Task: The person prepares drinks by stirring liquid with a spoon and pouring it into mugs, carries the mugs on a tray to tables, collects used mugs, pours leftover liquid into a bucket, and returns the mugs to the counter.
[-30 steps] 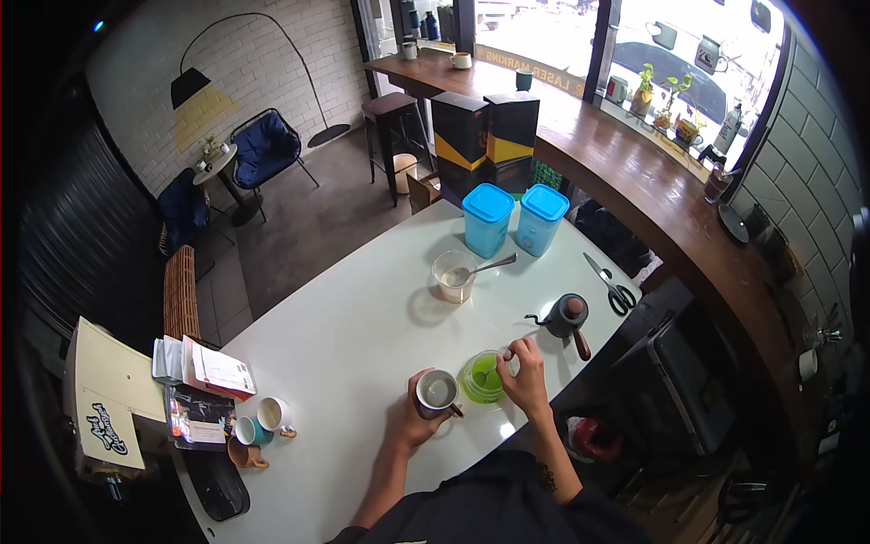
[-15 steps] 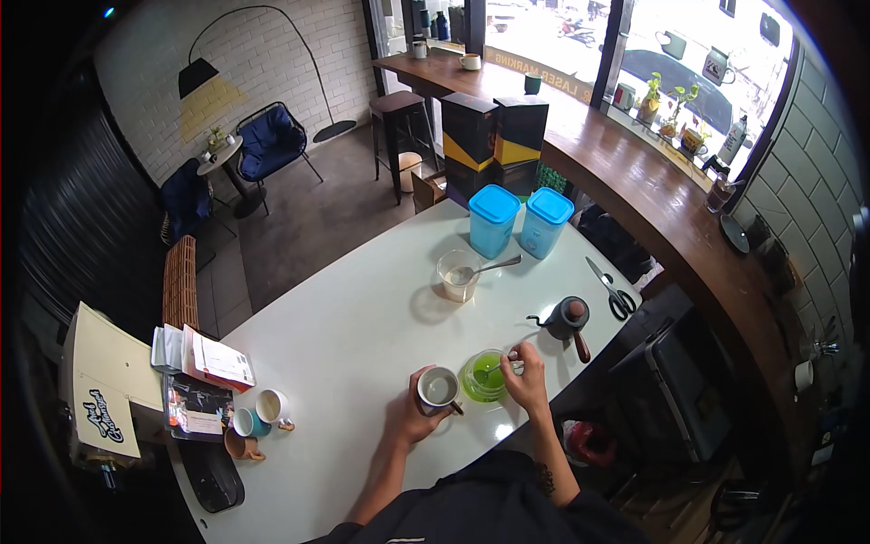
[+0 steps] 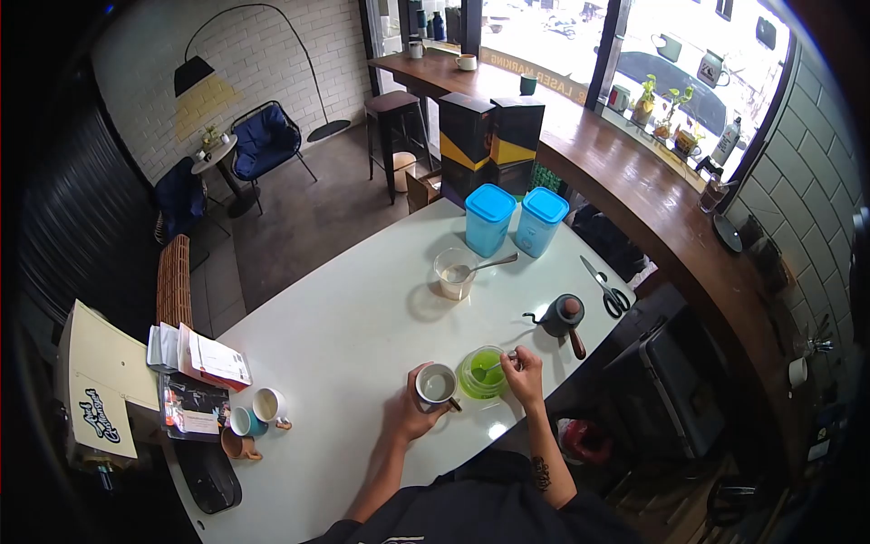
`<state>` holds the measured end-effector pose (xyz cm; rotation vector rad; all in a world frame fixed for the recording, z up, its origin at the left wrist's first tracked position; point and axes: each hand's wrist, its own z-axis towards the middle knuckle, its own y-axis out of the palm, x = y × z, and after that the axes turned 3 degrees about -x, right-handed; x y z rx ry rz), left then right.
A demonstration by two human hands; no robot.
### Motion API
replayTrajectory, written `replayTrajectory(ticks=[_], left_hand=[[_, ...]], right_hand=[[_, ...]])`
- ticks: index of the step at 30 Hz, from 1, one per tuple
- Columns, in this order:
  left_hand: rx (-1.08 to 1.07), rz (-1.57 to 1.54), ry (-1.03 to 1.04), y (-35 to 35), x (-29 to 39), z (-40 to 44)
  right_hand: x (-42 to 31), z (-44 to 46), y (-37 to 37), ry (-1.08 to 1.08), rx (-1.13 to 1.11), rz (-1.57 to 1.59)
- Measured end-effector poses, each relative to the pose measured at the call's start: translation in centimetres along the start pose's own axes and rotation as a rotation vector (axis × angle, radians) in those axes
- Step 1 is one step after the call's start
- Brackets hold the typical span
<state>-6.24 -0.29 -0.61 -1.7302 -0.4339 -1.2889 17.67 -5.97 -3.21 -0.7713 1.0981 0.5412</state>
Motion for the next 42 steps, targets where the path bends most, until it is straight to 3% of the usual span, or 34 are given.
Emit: replayTrajectory(ticks=[2, 7, 10, 15, 20, 28, 42], left_hand=[[-0.063, -0.054, -0.051, 0.0, -0.1, -0.1], [-0.02, -0.15, 0.17, 0.7, -2.0, 0.6], [-0.053, -0.192, 0.132, 0.4, -1.5, 0.6], [-0.079, -0.222, 0.117, 0.0, -1.0, 0.5], [0.033, -0.162, 0.159, 0.3, -0.8, 0.5], [-0.061, -0.163, 0.097, 0.9, -0.1, -0.2], [-0.023, -0.18, 0.118, 1.5, 0.0, -0.5]], right_hand=[[0.7, -0.2, 0.0, 0.0, -0.003, 0.008], [-0.7, -0.1, -0.3, -0.001, -0.002, -0.041], [-1.4, -0.1, -0.3, 0.125, 0.01, 0.072], [-2.3, 0.3, -1.1, 0.133, 0.027, 0.044], [-5.9, 1.3, -2.2, 0.044, -0.032, 0.021], [-9.6, 2.4, -1.9, -0.065, -0.12, -0.263], [-9.5, 2.5, -1.5, -0.155, -0.177, -0.385]])
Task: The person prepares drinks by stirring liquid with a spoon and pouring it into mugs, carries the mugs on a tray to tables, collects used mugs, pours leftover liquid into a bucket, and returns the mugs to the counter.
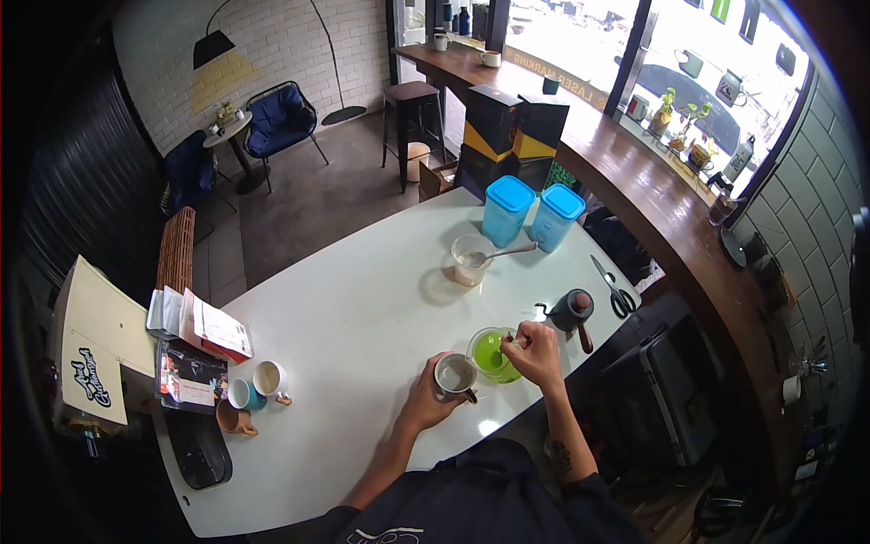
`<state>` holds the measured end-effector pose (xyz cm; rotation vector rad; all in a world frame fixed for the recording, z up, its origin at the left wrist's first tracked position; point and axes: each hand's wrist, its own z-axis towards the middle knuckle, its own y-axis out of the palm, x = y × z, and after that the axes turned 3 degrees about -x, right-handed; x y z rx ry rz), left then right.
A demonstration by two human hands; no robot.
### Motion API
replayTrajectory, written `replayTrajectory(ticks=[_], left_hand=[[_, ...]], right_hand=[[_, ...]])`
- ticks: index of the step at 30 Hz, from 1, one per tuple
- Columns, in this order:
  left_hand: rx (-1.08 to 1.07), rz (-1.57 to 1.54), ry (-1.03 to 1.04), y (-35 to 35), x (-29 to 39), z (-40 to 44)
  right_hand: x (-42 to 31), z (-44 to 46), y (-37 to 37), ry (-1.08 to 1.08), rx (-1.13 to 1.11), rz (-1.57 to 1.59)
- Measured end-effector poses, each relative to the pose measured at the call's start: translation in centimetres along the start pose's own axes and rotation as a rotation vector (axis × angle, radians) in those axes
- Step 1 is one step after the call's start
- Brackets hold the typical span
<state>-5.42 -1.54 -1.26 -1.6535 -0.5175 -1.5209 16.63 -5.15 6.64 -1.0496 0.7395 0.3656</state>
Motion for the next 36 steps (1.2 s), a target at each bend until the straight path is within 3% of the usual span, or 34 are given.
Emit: replayTrajectory(ticks=[6, 15, 24, 36], left_hand=[[0.0, 0.026, -0.014, -0.2, 0.6, 0.0], [0.049, 0.042, 0.026, 0.0, -0.2, 0.0], [0.033, 0.026, 0.004, -0.1, 0.0, 0.0], [0.014, 0.026, -0.017, -0.2, 0.2, 0.0]], right_hand=[[-0.1, 0.0, 0.3, -0.08, 0.021, -0.008], [-0.8, 0.2, -0.2, 0.033, -0.093, -0.053], [-2.2, 0.8, -0.8, -0.125, -0.063, -0.074], [-4.8, 2.1, -2.2, -0.208, -0.212, -0.154]])
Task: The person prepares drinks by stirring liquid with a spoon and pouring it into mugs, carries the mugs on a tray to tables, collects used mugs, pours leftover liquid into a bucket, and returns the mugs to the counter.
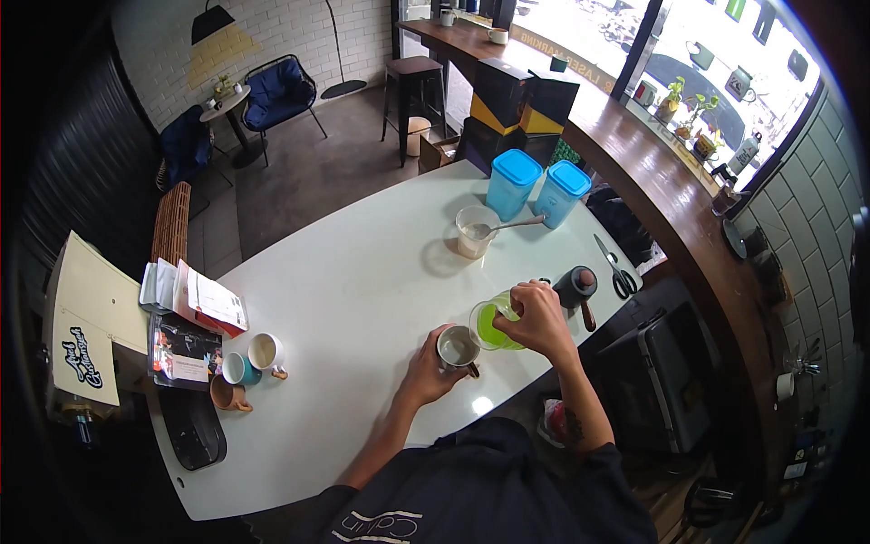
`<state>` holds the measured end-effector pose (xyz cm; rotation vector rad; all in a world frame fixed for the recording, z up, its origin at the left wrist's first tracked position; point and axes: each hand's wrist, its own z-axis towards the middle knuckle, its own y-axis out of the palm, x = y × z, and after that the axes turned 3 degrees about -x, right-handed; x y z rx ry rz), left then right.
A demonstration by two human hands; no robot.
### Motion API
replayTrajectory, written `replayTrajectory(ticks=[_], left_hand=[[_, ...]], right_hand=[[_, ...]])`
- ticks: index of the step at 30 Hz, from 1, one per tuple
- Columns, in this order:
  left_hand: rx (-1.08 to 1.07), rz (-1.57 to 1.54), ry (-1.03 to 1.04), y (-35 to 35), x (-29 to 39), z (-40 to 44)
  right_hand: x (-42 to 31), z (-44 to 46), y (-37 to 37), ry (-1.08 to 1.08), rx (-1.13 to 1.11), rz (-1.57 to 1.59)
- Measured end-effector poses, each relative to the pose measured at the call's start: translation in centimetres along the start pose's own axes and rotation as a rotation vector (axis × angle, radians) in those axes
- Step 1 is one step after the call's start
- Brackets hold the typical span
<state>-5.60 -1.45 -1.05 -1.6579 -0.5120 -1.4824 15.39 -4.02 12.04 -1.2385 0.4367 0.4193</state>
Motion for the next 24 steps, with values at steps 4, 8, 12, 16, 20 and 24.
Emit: replayTrajectory(ticks=[4, 8, 12, 16, 20, 24], left_hand=[[-0.012, 0.032, -0.009, 0.0, 0.0, -0.1], [-0.009, 0.002, -0.043, -0.1, 0.4, -0.1], [-0.01, -0.011, -0.04, 0.0, 0.3, -0.1], [-0.007, 0.007, -0.018, -0.2, 0.6, -0.1], [-0.001, -0.003, -0.003, -0.1, 0.3, -0.1], [-0.002, -0.008, 0.026, -0.1, 0.6, -0.1]], right_hand=[[-0.5, 0.6, 0.2, -0.034, -0.056, -0.048], [-2.1, 1.5, -0.6, 0.015, -0.219, -0.125], [-2.3, 1.9, -0.8, -0.025, -0.222, -0.134], [-2.4, 2.2, -1.1, -0.047, -0.223, -0.141], [-1.7, 2.2, -0.8, -0.136, -0.1, -0.091], [-1.9, 2.2, -1.6, -0.116, -0.12, -0.078]])
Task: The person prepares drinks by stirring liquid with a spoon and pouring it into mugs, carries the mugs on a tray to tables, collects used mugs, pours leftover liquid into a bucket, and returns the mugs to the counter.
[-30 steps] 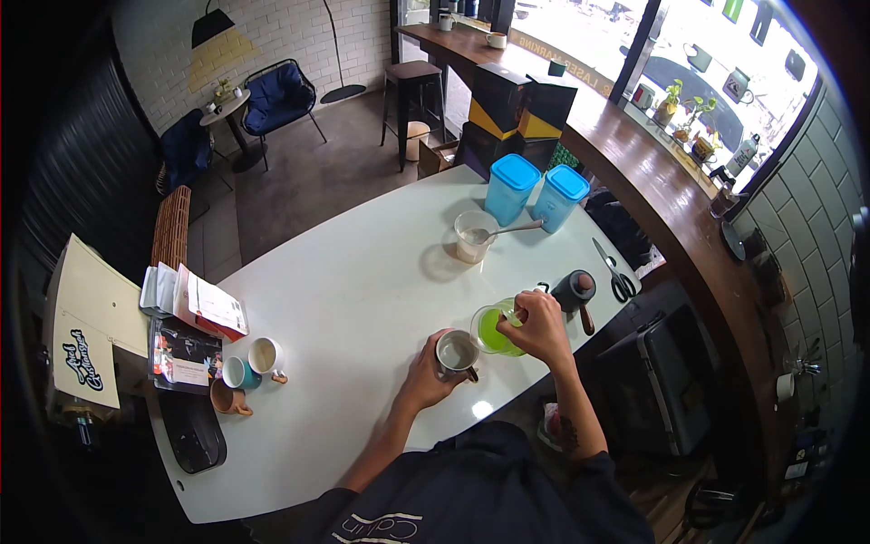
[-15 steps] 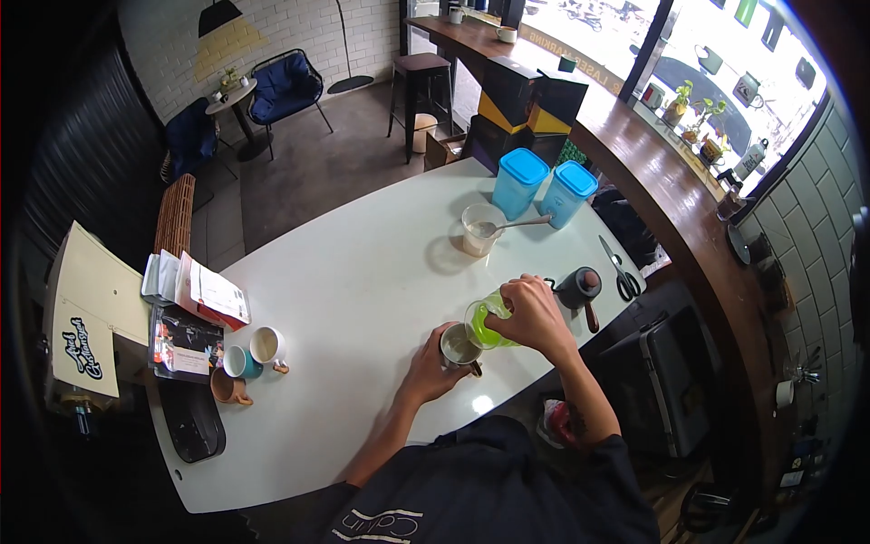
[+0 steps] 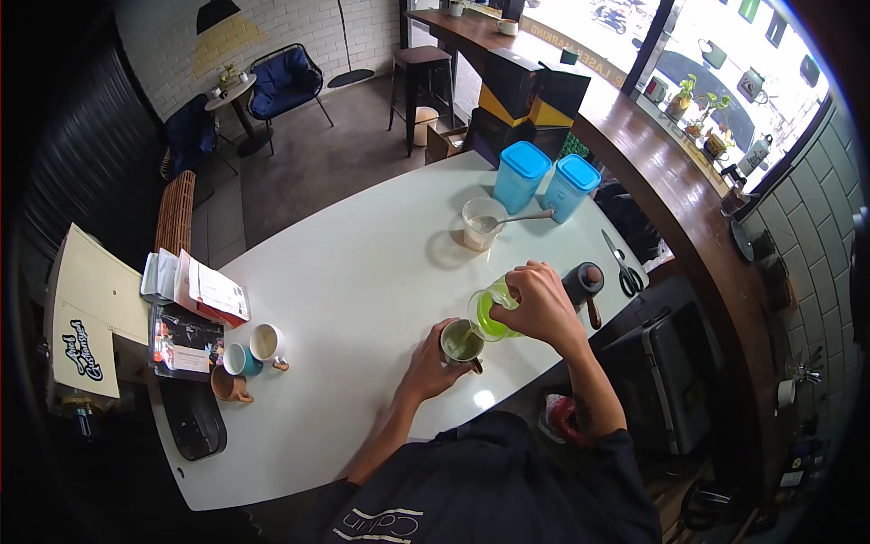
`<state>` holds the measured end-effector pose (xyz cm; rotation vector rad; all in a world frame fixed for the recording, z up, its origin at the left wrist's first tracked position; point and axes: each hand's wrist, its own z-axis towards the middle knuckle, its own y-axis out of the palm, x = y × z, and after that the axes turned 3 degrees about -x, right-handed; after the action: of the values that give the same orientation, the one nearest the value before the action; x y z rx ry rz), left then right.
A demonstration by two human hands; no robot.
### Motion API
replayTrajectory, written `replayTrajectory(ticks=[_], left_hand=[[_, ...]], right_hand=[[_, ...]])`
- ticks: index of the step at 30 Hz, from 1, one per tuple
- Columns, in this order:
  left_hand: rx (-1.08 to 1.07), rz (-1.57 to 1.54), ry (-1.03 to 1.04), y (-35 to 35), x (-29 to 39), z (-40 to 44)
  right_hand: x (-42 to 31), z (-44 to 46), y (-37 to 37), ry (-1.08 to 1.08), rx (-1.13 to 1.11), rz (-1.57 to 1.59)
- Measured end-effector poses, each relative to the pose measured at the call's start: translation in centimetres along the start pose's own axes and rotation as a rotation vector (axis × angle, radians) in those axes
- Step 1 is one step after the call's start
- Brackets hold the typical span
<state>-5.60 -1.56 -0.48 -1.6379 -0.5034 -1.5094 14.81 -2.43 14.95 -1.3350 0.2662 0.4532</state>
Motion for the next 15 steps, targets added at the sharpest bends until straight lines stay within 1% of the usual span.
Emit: replayTrajectory(ticks=[5, 7, 14, 15], left_hand=[[0.012, -0.018, 0.006, 0.1, -0.2, 0.0], [0.026, 0.0, 0.048, 0.1, -0.2, 0.1], [-0.022, 0.019, 0.002, 0.1, -0.2, 0.0], [0.015, 0.027, 0.044, 0.2, -0.1, 0.0]], right_hand=[[-0.4, -0.2, -0.8, 0.003, 0.014, -0.003], [-0.4, -0.2, -0.9, -0.002, 0.022, -0.004], [-0.8, -0.3, -1.5, -0.006, 0.015, -0.023], [-0.9, -0.3, -1.5, -0.002, 0.016, -0.022]])
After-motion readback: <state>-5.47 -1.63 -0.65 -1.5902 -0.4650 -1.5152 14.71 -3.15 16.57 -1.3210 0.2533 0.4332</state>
